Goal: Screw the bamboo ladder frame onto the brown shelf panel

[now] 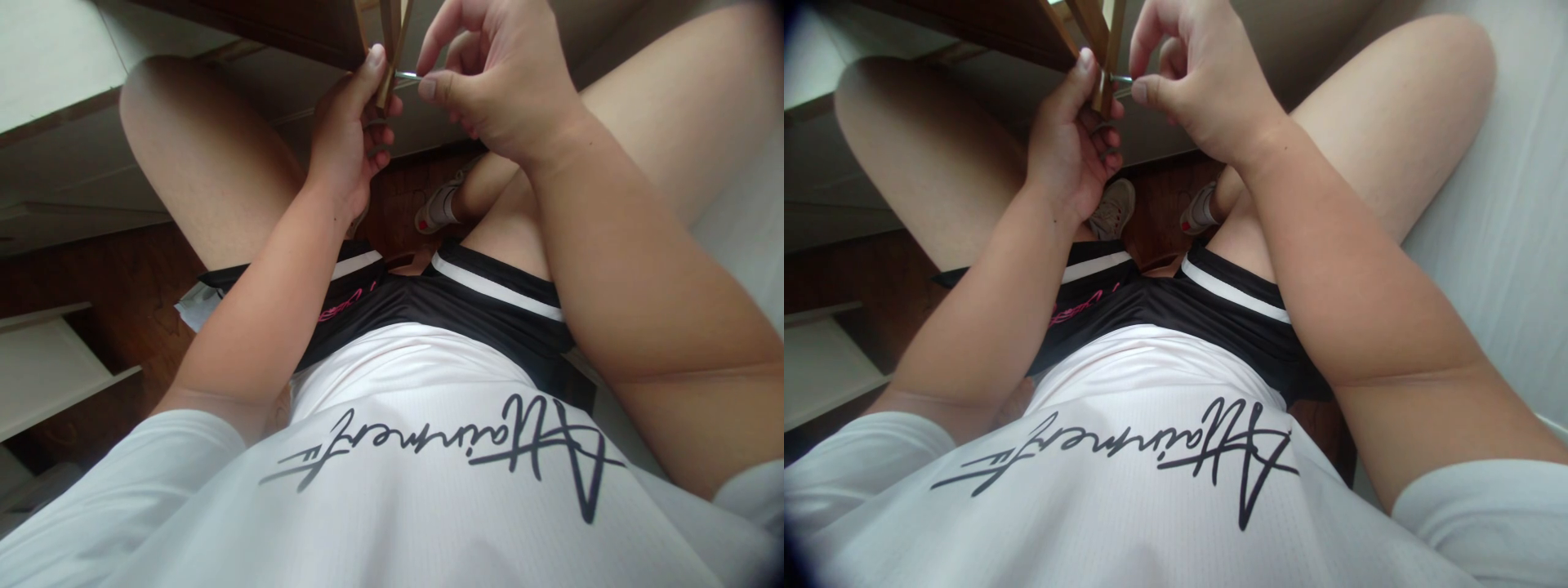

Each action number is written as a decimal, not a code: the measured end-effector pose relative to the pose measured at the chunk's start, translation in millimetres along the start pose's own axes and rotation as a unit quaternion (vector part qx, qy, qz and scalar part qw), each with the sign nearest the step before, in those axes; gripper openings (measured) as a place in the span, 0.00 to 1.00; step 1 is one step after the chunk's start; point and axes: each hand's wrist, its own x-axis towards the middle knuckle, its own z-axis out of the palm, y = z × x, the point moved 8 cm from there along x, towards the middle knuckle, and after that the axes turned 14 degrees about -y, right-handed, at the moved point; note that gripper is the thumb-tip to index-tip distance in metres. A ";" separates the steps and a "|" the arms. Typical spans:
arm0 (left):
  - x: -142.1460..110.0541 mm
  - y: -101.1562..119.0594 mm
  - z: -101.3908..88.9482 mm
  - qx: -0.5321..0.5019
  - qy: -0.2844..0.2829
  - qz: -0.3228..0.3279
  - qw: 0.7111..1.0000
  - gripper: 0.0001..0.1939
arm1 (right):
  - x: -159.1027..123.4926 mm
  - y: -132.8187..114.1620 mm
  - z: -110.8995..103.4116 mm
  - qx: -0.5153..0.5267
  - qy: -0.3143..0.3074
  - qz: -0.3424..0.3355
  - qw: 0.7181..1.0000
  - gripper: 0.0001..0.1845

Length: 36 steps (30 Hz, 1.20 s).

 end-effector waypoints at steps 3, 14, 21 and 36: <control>0.5 -0.5 -1.1 -0.017 0.002 0.004 1.000 0.12 | 3.4 8.2 2.4 0.063 0.015 0.006 0.998 0.04; 1.1 -0.9 -0.8 -0.036 0.000 0.015 0.999 0.10 | 4.7 32.0 20.4 0.360 -0.062 0.157 0.917 0.03; 2.2 -1.0 -1.6 -0.023 -0.006 0.016 1.000 0.10 | 0.9 30.9 14.8 0.363 -0.075 0.135 0.919 0.11; 2.1 0.4 -4.6 -0.004 0.012 0.013 1.000 0.11 | -1.5 19.1 8.3 0.224 -0.094 0.092 0.966 0.12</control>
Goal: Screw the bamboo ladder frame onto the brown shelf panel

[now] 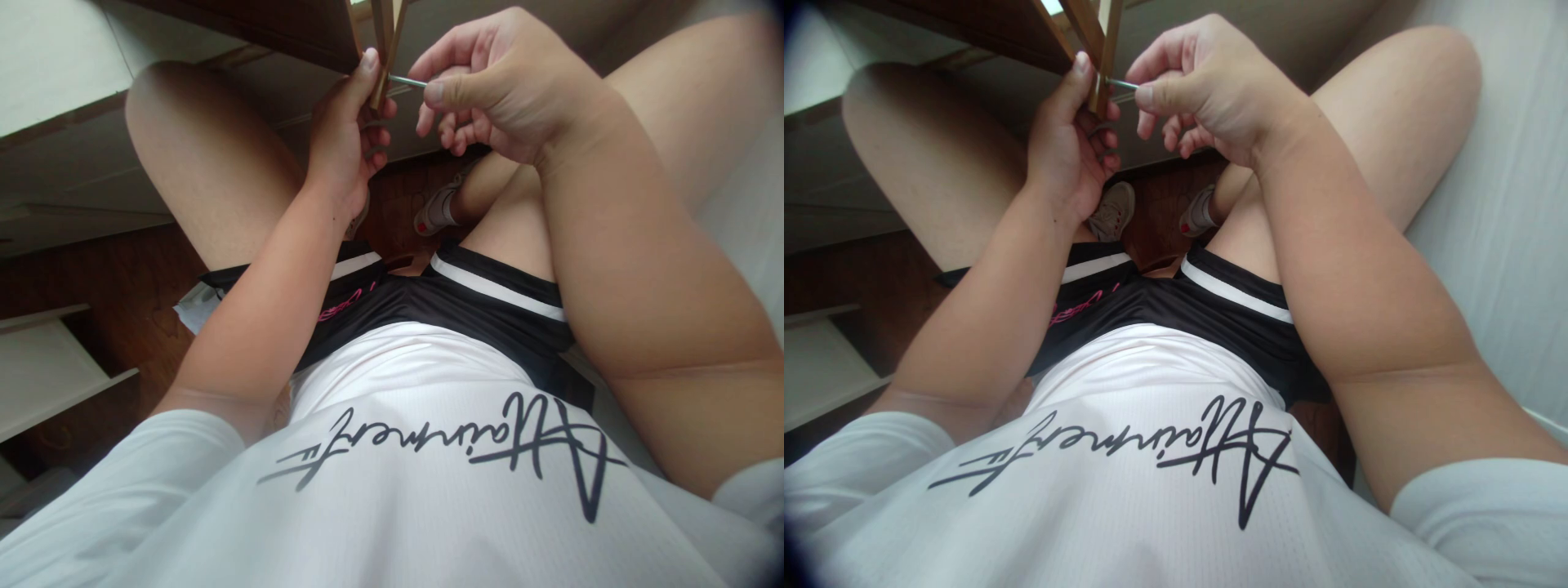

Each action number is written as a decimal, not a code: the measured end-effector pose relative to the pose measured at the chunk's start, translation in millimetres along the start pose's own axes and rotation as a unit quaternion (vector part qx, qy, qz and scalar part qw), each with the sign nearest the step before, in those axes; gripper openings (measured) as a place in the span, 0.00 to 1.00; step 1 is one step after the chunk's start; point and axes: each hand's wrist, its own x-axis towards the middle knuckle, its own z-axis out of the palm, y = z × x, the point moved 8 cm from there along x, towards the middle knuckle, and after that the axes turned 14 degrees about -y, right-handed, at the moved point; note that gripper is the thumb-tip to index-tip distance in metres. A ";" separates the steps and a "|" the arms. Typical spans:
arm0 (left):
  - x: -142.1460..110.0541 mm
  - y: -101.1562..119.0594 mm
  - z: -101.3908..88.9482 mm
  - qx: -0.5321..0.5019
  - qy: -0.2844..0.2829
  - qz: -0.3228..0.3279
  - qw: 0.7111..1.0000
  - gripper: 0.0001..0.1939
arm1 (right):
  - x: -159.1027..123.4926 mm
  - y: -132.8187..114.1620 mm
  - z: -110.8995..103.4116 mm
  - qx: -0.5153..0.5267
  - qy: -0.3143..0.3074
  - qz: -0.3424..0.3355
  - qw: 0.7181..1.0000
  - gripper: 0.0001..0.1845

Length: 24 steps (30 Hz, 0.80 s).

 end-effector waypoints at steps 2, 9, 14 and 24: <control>0.7 0.6 1.0 -0.026 -0.007 0.010 1.000 0.11 | -0.2 1.4 -2.7 -0.023 0.004 0.004 1.000 0.12; 0.4 -1.0 0.7 -0.038 -0.003 0.009 0.999 0.12 | -0.4 1.0 -8.3 -0.101 0.047 -0.002 0.994 0.11; -1.4 -0.9 1.3 -0.032 -0.002 0.001 0.999 0.11 | 2.0 0.2 -9.3 -0.118 0.055 -0.017 0.991 0.15; 0.5 -1.4 0.2 -0.009 0.004 -0.002 1.000 0.11 | 7.5 5.3 -10.2 -0.137 0.050 -0.012 0.989 0.21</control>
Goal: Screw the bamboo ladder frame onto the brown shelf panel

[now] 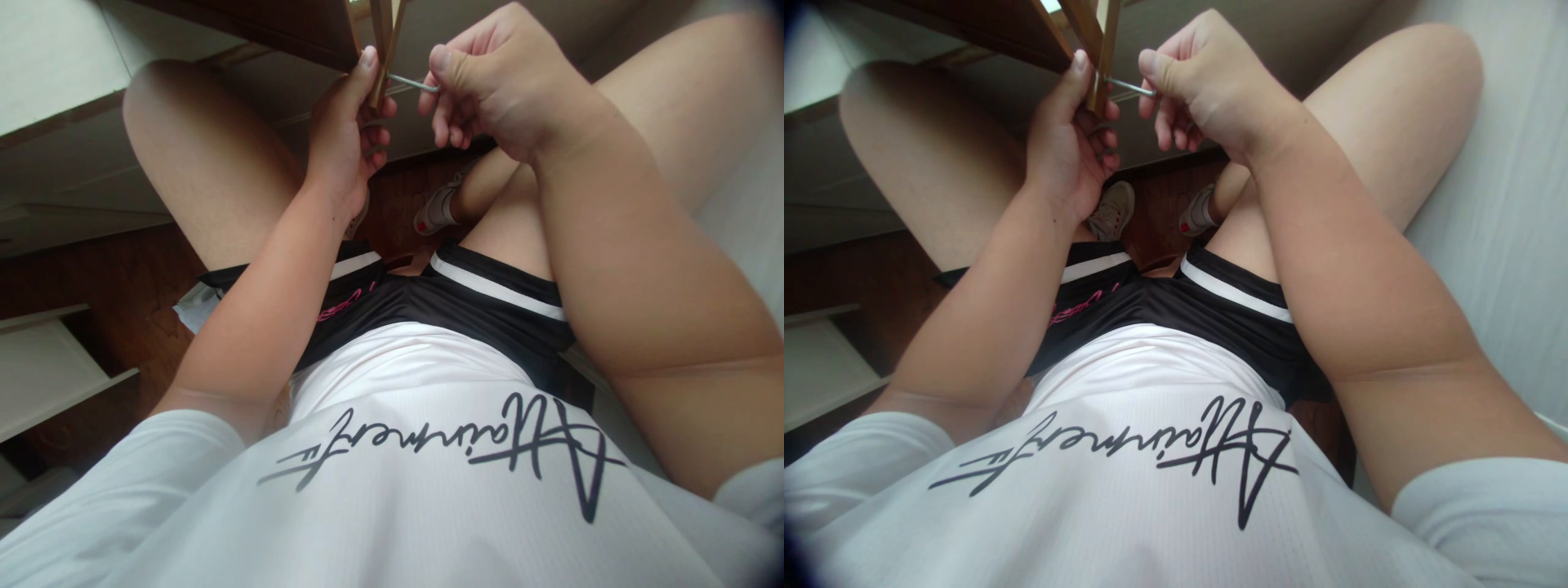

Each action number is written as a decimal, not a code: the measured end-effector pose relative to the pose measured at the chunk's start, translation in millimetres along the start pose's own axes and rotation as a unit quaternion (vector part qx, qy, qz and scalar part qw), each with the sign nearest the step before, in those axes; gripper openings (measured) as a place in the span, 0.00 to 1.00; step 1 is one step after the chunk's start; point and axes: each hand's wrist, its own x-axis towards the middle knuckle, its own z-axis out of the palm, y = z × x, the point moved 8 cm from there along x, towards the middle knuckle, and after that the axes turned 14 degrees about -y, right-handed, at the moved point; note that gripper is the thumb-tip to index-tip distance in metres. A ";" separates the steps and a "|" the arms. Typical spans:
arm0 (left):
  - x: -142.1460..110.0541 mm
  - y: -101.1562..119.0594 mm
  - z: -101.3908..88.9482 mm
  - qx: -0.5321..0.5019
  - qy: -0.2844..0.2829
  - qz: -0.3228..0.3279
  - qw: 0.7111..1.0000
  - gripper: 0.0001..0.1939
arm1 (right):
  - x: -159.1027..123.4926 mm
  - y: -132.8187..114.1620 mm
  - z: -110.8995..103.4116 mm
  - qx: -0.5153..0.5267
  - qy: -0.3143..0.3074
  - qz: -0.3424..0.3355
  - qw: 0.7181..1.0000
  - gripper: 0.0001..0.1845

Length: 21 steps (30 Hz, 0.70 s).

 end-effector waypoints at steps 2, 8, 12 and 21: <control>0.1 -0.4 -0.1 -0.013 -0.005 0.005 1.000 0.11 | 0.5 -0.2 1.8 0.000 -0.007 -0.001 1.000 0.21; -1.4 1.1 0.1 -0.026 -0.009 0.007 1.000 0.12 | 2.2 -2.7 3.2 0.038 -0.004 -0.030 0.999 0.20; -1.7 1.4 -0.9 0.003 0.002 -0.004 1.000 0.12 | 3.6 -5.1 8.4 -0.005 -0.030 -0.021 0.999 0.24; -2.7 3.1 1.0 -0.003 0.001 -0.007 1.000 0.14 | -5.6 -19.3 6.2 -0.162 0.015 -0.048 0.986 0.14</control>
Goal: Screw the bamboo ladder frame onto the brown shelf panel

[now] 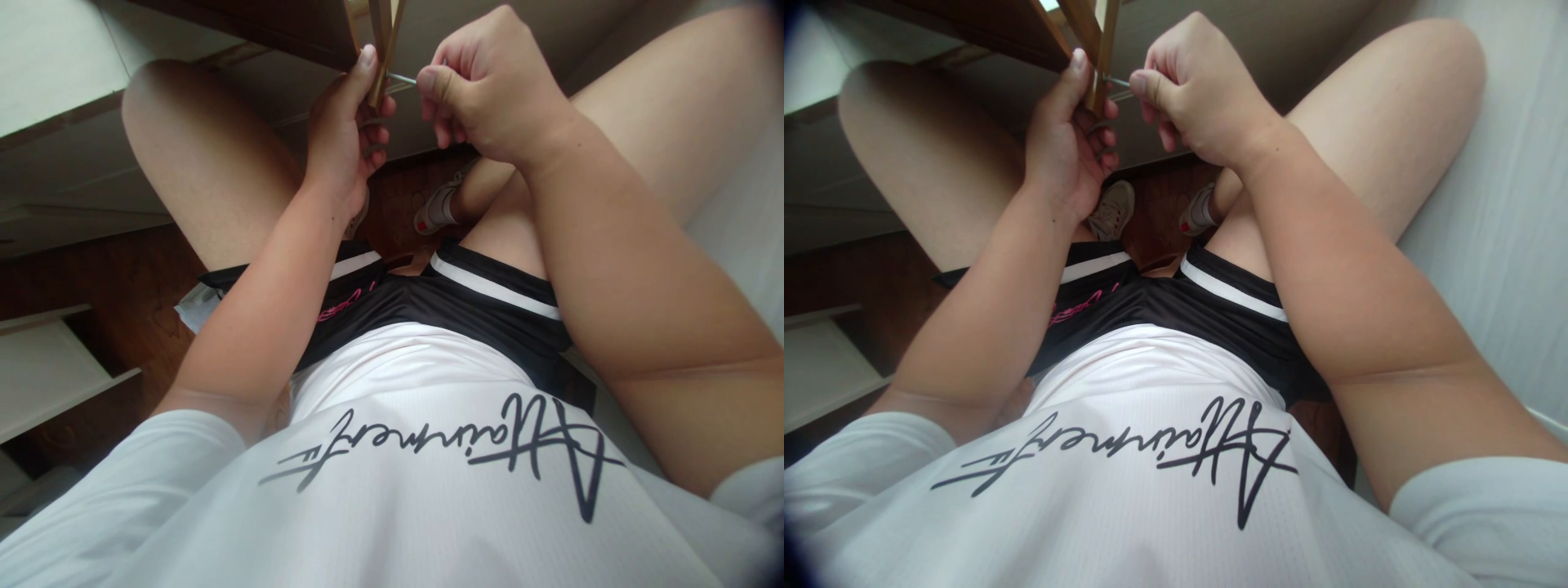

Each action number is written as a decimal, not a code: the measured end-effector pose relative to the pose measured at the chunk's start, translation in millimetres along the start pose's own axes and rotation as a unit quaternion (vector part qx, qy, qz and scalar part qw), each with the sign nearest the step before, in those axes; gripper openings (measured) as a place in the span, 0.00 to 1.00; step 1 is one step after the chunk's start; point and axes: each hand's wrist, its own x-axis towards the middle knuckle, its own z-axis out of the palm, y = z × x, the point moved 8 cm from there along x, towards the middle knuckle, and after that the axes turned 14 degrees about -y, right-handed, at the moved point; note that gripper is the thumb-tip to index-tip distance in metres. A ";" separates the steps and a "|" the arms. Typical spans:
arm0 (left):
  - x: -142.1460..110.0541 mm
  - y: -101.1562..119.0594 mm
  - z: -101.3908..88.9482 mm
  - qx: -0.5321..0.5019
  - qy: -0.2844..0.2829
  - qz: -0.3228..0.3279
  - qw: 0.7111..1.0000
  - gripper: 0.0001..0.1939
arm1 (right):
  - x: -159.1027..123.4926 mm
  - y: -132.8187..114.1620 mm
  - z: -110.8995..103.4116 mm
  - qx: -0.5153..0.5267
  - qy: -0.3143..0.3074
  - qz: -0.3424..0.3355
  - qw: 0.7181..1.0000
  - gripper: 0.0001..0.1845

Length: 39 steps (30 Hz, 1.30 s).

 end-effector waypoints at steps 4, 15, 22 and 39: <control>1.2 -1.9 -0.9 0.007 0.000 0.008 1.000 0.12 | -1.9 -2.8 -2.4 -0.031 0.025 -0.006 0.999 0.16; 0.3 -1.5 -1.0 -0.003 0.001 0.013 1.000 0.10 | -5.1 -6.4 -7.0 -0.079 0.036 0.000 0.996 0.18; 1.9 -5.5 -3.0 -0.024 0.003 -0.011 1.000 0.10 | -5.5 -8.2 -7.5 -0.109 0.047 -0.003 0.993 0.18; 3.4 -3.0 -2.9 -0.018 0.003 0.010 1.000 0.11 | 0.1 -7.2 -10.3 -0.229 0.067 0.023 0.971 0.17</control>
